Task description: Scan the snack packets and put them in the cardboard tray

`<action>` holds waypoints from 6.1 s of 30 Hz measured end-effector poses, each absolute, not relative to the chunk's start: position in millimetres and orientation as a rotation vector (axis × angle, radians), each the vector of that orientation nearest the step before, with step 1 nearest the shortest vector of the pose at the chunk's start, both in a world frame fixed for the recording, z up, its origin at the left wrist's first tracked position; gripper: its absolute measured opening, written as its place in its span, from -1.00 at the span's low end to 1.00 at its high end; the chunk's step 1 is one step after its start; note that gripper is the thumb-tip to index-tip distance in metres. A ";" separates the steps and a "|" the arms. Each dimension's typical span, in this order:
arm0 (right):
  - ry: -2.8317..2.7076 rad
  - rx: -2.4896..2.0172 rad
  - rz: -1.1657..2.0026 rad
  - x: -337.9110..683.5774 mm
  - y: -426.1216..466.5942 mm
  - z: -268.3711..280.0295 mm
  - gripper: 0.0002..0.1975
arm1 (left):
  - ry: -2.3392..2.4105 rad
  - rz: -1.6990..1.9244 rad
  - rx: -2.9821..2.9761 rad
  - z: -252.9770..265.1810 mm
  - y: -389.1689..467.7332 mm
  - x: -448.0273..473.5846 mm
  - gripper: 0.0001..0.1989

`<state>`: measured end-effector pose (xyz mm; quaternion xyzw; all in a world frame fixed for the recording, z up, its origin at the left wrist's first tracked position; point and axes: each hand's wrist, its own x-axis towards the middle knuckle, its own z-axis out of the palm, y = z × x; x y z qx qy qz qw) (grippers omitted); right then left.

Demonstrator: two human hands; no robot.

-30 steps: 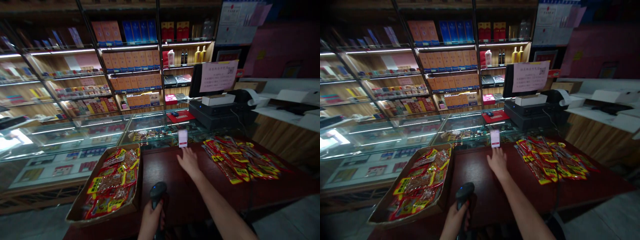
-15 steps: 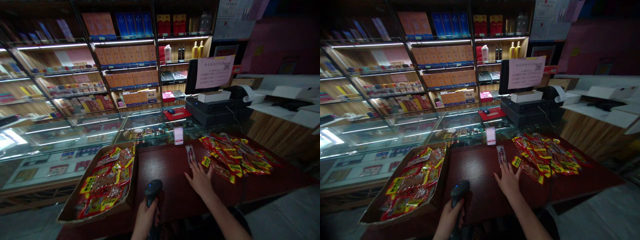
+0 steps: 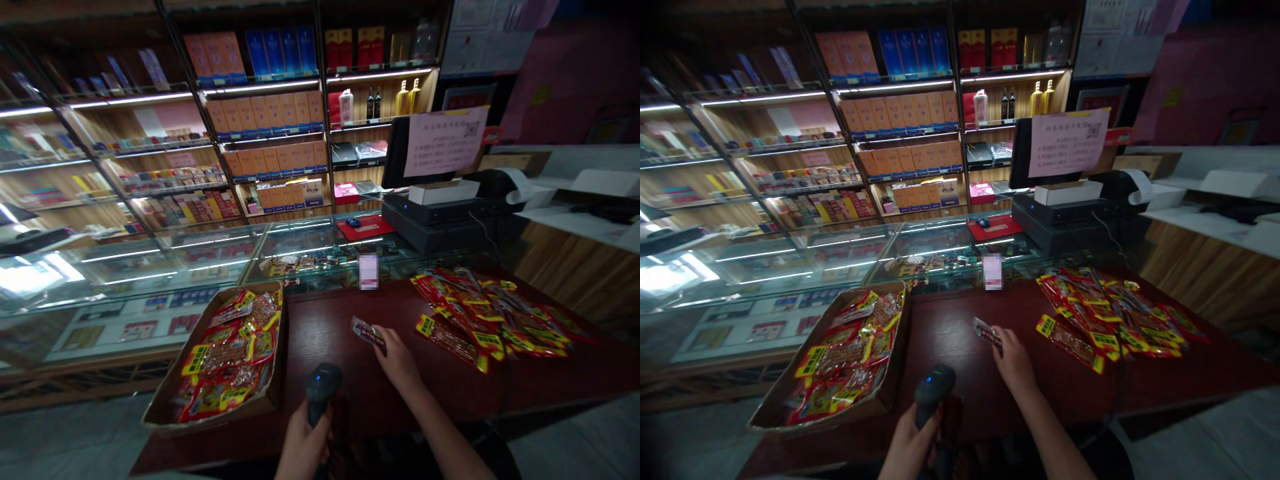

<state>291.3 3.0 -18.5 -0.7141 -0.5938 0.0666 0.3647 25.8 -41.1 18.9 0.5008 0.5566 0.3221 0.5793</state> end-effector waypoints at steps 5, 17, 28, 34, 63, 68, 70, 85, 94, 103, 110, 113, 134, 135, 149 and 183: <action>-1.511 -1.658 0.414 285.2 -12.0 -20.3 -0.55 | 1.235 0.731 1.312 37.3 -52.7 24.4 -0.68; -1.443 -1.632 0.509 288.5 -10.3 -14.0 -0.50 | 1.247 0.675 1.397 54.8 -41.0 31.9 -0.86; -1.139 -1.173 1.144 212.2 38.5 48.7 -0.43 | 1.334 0.792 1.083 11.3 -32.9 26.3 -0.70; -1.551 -1.000 1.122 78.8 115.3 106.9 -0.36 | 1.315 0.803 1.080 15.6 -34.9 24.0 -0.69; -1.658 -1.963 0.132 228.0 -35.8 5.9 -0.59 | 1.325 0.810 1.142 14.2 -32.7 26.4 -0.50; -1.476 -2.208 0.038 267.6 -35.4 -5.4 -0.46 | 1.317 0.787 1.164 14.3 -33.6 25.3 -0.54; -1.469 -2.267 0.042 284.2 -39.0 -13.0 -0.47 | 1.319 0.770 1.173 17.1 -34.1 26.4 -0.55; -1.756 -1.755 0.276 280.7 -58.0 -9.7 -0.35 | 1.263 0.741 1.138 57.5 -55.6 28.2 -0.63; -1.640 -1.996 0.105 269.7 -50.6 -19.3 -0.52 | 1.250 0.640 1.197 67.8 -58.2 34.8 -0.70; -1.625 -1.870 0.080 269.1 -54.6 -15.2 -0.59 | 1.185 0.567 1.288 75.2 -65.8 47.2 -0.80; -1.595 -1.849 0.043 265.4 -53.8 -15.0 -0.59 | 1.212 0.552 1.335 77.1 -67.7 47.4 -0.85; -1.579 -1.831 0.071 264.8 -53.8 -15.2 -0.60 | 1.216 0.550 1.339 77.4 -68.7 47.0 -0.88; -1.283 -1.167 1.057 113.7 63.7 95.1 -0.61 | 1.310 0.782 1.118 14.8 -31.7 13.5 -0.68; -1.352 -1.150 1.055 97.0 65.9 98.8 -0.60 | 1.314 0.791 1.116 14.3 -31.7 13.3 -0.65; -1.139 -2.350 -0.328 383.3 8.9 46.8 -0.56 | 1.322 0.757 1.118 16.5 -29.0 17.2 -0.54; -1.540 -1.927 -0.013 292.7 -41.2 -18.0 -0.65 | 1.256 0.653 1.169 40.0 -38.6 25.8 -0.60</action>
